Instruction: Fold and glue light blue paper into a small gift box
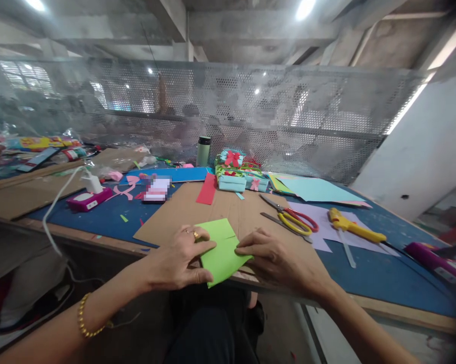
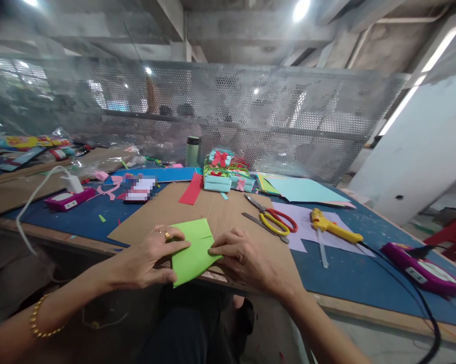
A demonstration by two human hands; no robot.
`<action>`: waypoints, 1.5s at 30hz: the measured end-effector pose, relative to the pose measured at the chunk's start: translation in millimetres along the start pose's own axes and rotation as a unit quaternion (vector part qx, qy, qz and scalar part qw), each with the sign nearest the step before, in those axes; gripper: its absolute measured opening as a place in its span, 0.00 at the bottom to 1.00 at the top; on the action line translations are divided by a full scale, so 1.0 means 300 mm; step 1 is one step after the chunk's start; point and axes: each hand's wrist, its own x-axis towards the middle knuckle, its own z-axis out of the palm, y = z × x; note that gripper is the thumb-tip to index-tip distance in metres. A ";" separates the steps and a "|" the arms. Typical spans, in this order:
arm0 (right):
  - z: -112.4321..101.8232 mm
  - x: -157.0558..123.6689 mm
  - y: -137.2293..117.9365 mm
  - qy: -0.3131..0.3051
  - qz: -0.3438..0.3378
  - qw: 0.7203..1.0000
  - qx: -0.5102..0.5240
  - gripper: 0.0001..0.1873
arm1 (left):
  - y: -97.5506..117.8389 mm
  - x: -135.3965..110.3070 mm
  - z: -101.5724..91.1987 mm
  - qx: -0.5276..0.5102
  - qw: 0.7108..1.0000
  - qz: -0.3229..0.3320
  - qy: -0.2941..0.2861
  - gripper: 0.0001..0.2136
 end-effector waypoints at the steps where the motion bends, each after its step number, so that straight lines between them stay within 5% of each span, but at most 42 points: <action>1: -0.008 0.004 -0.009 -0.008 0.020 1.000 0.009 0.13 | 0.012 -0.010 -0.006 -0.006 1.000 -0.008 -0.009 0.31; 6: -0.017 0.037 -0.023 -0.031 0.113 0.991 0.067 0.18 | 0.075 -0.028 0.017 -0.027 0.997 -0.072 0.021 0.34; 13: 0.002 0.091 -0.032 0.011 0.199 0.978 0.067 0.17 | 0.098 0.026 0.104 -0.056 0.966 -0.191 0.162 0.12; 20: 0.036 0.116 -0.037 0.039 0.257 0.965 0.030 0.09 | 0.097 0.067 0.117 0.022 0.950 -0.257 0.173 0.06; 25: 0.040 0.104 -0.042 0.041 0.256 0.965 0.039 0.08 | 0.106 0.071 0.132 0.038 0.957 -0.224 0.180 0.12; 32: -0.054 0.176 -0.063 0.001 0.280 0.959 -0.037 0.08 | 0.106 0.066 0.143 0.017 0.968 -0.190 0.162 0.16; 39: -0.026 0.274 0.053 -0.033 0.313 0.947 -0.065 0.17 | 0.103 0.060 0.155 0.010 0.967 -0.180 0.178 0.17; 45: -0.014 0.307 0.120 -0.027 0.293 0.955 -0.025 0.12 | 0.087 0.064 0.168 0.025 0.970 -0.161 0.180 0.17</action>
